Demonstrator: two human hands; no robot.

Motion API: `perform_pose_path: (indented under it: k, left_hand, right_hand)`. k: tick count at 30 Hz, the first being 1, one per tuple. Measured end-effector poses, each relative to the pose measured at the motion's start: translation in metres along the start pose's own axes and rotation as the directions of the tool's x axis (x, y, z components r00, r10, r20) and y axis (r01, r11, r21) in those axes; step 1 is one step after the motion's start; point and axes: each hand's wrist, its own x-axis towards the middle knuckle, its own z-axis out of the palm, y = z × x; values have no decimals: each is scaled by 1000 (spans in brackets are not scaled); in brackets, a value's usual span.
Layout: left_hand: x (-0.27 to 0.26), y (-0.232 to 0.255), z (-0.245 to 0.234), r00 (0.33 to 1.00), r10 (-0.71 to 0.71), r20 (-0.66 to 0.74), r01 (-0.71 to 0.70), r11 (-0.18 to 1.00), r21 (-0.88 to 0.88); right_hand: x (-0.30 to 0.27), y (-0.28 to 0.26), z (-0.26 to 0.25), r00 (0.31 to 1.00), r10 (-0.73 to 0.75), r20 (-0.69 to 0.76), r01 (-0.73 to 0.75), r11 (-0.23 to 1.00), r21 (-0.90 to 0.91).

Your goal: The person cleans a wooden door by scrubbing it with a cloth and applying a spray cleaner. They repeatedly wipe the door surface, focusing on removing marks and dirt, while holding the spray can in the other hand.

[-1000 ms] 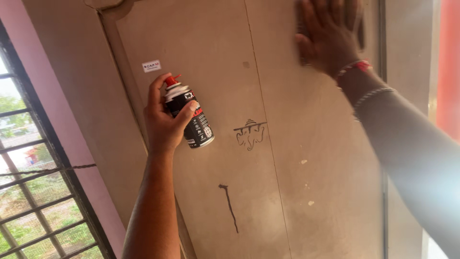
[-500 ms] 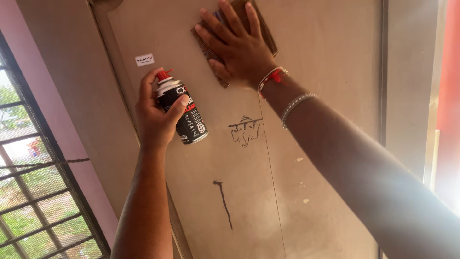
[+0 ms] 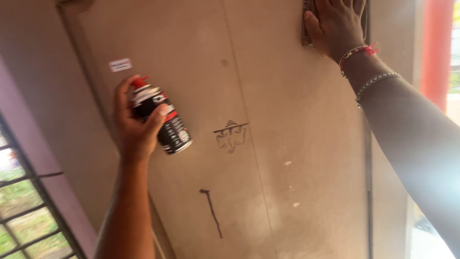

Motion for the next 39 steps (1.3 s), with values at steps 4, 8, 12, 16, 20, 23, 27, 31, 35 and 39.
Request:
perform_pose_path:
  k: [4, 8, 12, 16, 20, 23, 27, 31, 35, 39]
  left_hand:
    - [-3, -5, -3, 999, 42, 23, -43, 999, 11]
    - [-7, -7, -6, 999, 28, 25, -29, 999, 31]
    - [-7, -10, -8, 998, 42, 40, -43, 999, 25]
    - [-8, -7, -10, 998, 22, 51, -24, 999, 36]
    - [-11, -4, -10, 998, -6, 61, 6, 1000, 12]
    - [-9, -5, -11, 998, 14, 60, -15, 1000, 14]
    - [-9, -4, -9, 998, 36, 56, -38, 999, 28]
    - [-11, -1, -7, 999, 14, 46, -17, 999, 50]
    - [-9, 3, -5, 999, 8, 45, -10, 998, 60]
    - [-9, 10, 1, 1000, 0, 25, -2, 996, 86]
  right_hand:
    - [-19, 8, -13, 990, 104, 94, -106, 994, 12]
    - [-36, 1, -14, 987, 125, 105, -122, 992, -35]
    - [-77, -4, -12, 972, 151, 181, -143, 988, -59]
    - [-145, -17, -13, 937, 191, 292, -171, 981, -93]
    - [-183, -32, -26, 928, 184, 325, -155, 981, -113]
    - [-166, -36, -26, 930, 182, 319, -140, 979, -150]
    - [-111, -32, -14, 961, 122, 249, -101, 990, -96]
    - [-93, -63, 7, 968, 28, 251, -6, 996, -86]
    - [-105, -65, -4, 958, -87, 272, 113, 990, -81]
    - [-89, -41, -15, 958, -8, 287, 42, 993, -113]
